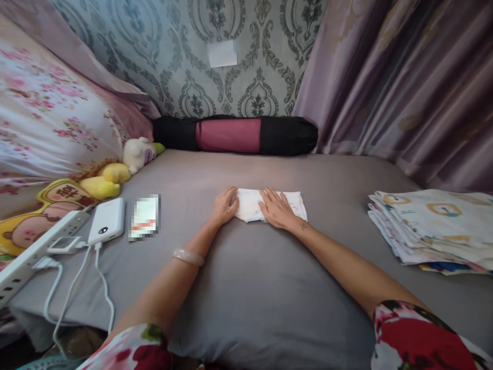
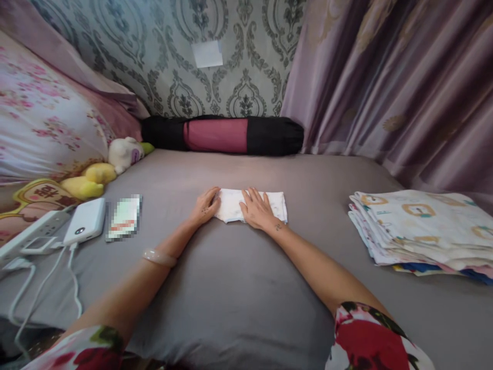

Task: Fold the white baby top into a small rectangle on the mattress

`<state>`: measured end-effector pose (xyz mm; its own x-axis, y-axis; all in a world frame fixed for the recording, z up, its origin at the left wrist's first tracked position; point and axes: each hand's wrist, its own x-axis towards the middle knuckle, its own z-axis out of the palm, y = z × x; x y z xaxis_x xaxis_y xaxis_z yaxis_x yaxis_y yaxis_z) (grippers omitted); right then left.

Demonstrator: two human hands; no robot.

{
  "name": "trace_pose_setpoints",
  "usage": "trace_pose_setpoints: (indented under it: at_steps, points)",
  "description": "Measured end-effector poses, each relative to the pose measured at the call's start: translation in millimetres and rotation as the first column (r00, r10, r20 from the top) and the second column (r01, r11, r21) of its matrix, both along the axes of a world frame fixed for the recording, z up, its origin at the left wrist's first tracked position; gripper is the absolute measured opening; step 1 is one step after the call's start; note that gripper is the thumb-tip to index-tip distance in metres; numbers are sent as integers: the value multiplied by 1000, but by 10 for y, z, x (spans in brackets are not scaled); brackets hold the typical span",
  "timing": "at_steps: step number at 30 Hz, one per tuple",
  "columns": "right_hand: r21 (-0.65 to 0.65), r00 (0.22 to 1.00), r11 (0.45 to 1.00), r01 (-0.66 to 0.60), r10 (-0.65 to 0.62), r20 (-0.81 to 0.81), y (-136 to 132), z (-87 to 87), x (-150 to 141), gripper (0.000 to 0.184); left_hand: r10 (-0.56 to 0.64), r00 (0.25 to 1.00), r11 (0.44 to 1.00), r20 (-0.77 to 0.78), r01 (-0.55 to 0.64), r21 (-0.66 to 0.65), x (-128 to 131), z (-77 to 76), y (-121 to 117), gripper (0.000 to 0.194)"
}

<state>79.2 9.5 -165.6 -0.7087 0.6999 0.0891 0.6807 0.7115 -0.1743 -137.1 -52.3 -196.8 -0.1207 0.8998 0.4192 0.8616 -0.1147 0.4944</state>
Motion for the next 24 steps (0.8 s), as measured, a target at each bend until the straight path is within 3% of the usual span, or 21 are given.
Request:
trace_pose_setpoints:
  at_steps: [5, 11, 18, 24]
  points:
    - [26, 1000, 1000, 5, -5, -14, 2, -62, -2, 59, 33, 999, 999, 29, -32, -37, -2, 9, -5, 41]
    - [14, 999, 1000, 17, -18, 33, -4, 21, -47, 58, 79, 995, 995, 62, -74, -70, 7, 27, -18, 42]
    - [35, 999, 999, -38, 38, 24, -112, 126, -344, 58, 142, 982, 990, 126, -138, -43, -2, 7, -16, 39]
    - [47, 999, 998, -35, 35, -2, -149, 40, -517, 58, 141, 979, 990, 144, -137, -37, -21, -14, -8, 40]
